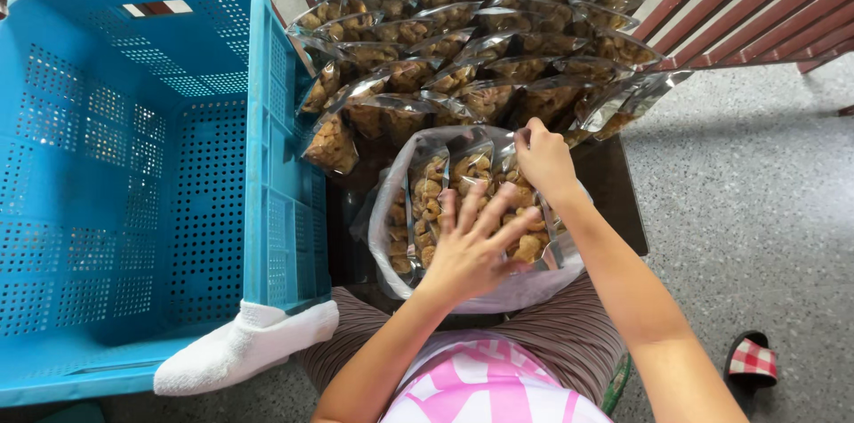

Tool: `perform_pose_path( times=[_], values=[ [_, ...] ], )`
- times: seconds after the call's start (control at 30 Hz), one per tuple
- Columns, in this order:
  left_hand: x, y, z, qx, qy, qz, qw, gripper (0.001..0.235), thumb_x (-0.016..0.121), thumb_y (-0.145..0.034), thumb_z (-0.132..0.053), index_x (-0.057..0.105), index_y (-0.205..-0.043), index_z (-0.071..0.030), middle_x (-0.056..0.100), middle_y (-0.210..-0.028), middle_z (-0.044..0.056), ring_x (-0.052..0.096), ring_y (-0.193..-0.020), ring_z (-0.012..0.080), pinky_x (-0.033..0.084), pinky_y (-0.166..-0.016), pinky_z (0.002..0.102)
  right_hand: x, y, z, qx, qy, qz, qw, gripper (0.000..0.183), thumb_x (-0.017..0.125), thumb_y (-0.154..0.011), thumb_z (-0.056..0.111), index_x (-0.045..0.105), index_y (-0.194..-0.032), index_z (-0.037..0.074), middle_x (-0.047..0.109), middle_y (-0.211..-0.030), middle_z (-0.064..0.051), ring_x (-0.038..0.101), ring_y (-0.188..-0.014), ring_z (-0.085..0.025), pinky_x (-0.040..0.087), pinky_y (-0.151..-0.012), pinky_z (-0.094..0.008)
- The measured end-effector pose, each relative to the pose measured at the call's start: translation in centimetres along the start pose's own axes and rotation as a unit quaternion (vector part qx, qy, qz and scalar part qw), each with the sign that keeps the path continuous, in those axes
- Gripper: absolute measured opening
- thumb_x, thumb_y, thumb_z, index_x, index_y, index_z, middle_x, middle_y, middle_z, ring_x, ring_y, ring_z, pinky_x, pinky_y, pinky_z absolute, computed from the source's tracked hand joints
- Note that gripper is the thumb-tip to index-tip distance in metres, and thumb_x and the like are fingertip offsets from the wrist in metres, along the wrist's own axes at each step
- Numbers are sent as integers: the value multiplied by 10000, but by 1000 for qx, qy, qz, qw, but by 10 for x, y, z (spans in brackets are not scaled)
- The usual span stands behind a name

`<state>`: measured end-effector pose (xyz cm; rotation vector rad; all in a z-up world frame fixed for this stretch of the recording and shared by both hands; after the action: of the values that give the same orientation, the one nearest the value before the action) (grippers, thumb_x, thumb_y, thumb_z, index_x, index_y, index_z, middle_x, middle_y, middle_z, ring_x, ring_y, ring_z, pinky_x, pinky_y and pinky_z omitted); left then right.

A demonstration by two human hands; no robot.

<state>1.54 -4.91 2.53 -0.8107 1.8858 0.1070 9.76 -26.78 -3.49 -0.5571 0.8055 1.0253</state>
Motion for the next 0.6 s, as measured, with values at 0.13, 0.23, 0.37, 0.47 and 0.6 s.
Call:
perform_pose_path(
  times=[0.13,0.23,0.37,0.47,0.6],
  values=[
    [14,-14,-19,36,22,75,996,837,821,-663,-578,513,-1418,-388,360,-1588,116,252,-1483,440,73,-1114,815,-19,-6,-11,-79,-5,11,997,251,566,-1079,238,641,-1106,0,699,-988,-262,672,-968,-440,532,-849,-500],
    [18,-17,-21,42,-41,67,996,805,852,-672,-420,553,-1419,-405,403,-1598,92,309,-1502,403,108,-1152,805,-67,-4,-30,-194,17,-62,979,171,562,-1086,168,660,-1164,51,670,-1078,-193,647,-1019,-381,520,-917,-466],
    [20,-10,-13,40,-4,69,997,806,857,-644,-318,581,-1400,-375,430,-1573,118,336,-1495,372,106,-1173,796,-111,-4,-66,-197,294,-152,923,429,669,-867,55,755,-1262,198,634,-1329,-97,474,-1176,-356,424,-1019,-451],
    [19,-10,-11,56,8,34,998,750,850,-688,-296,599,-1391,-365,445,-1570,124,361,-1491,356,110,-1183,787,-120,-10,-78,-230,324,-168,902,231,752,-893,113,770,-1094,225,632,-1422,-28,420,-1358,-323,368,-1104,-489],
    [15,-11,-12,55,23,40,997,751,847,-692,-280,605,-1400,-349,436,-1577,131,358,-1494,355,113,-1191,773,-134,-10,-84,-304,254,-200,896,103,776,-941,102,738,-1012,167,717,-1313,-10,492,-1410,-343,366,-1224,-555]
  ],
)
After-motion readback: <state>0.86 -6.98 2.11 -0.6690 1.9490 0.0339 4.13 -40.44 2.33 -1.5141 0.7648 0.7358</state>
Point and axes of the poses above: each hand's wrist, its own y-axis away from the middle knuckle, its own x-axis out of the palm, z = x × y, the point moved 4 cm from there along -y, towards the middle knuckle
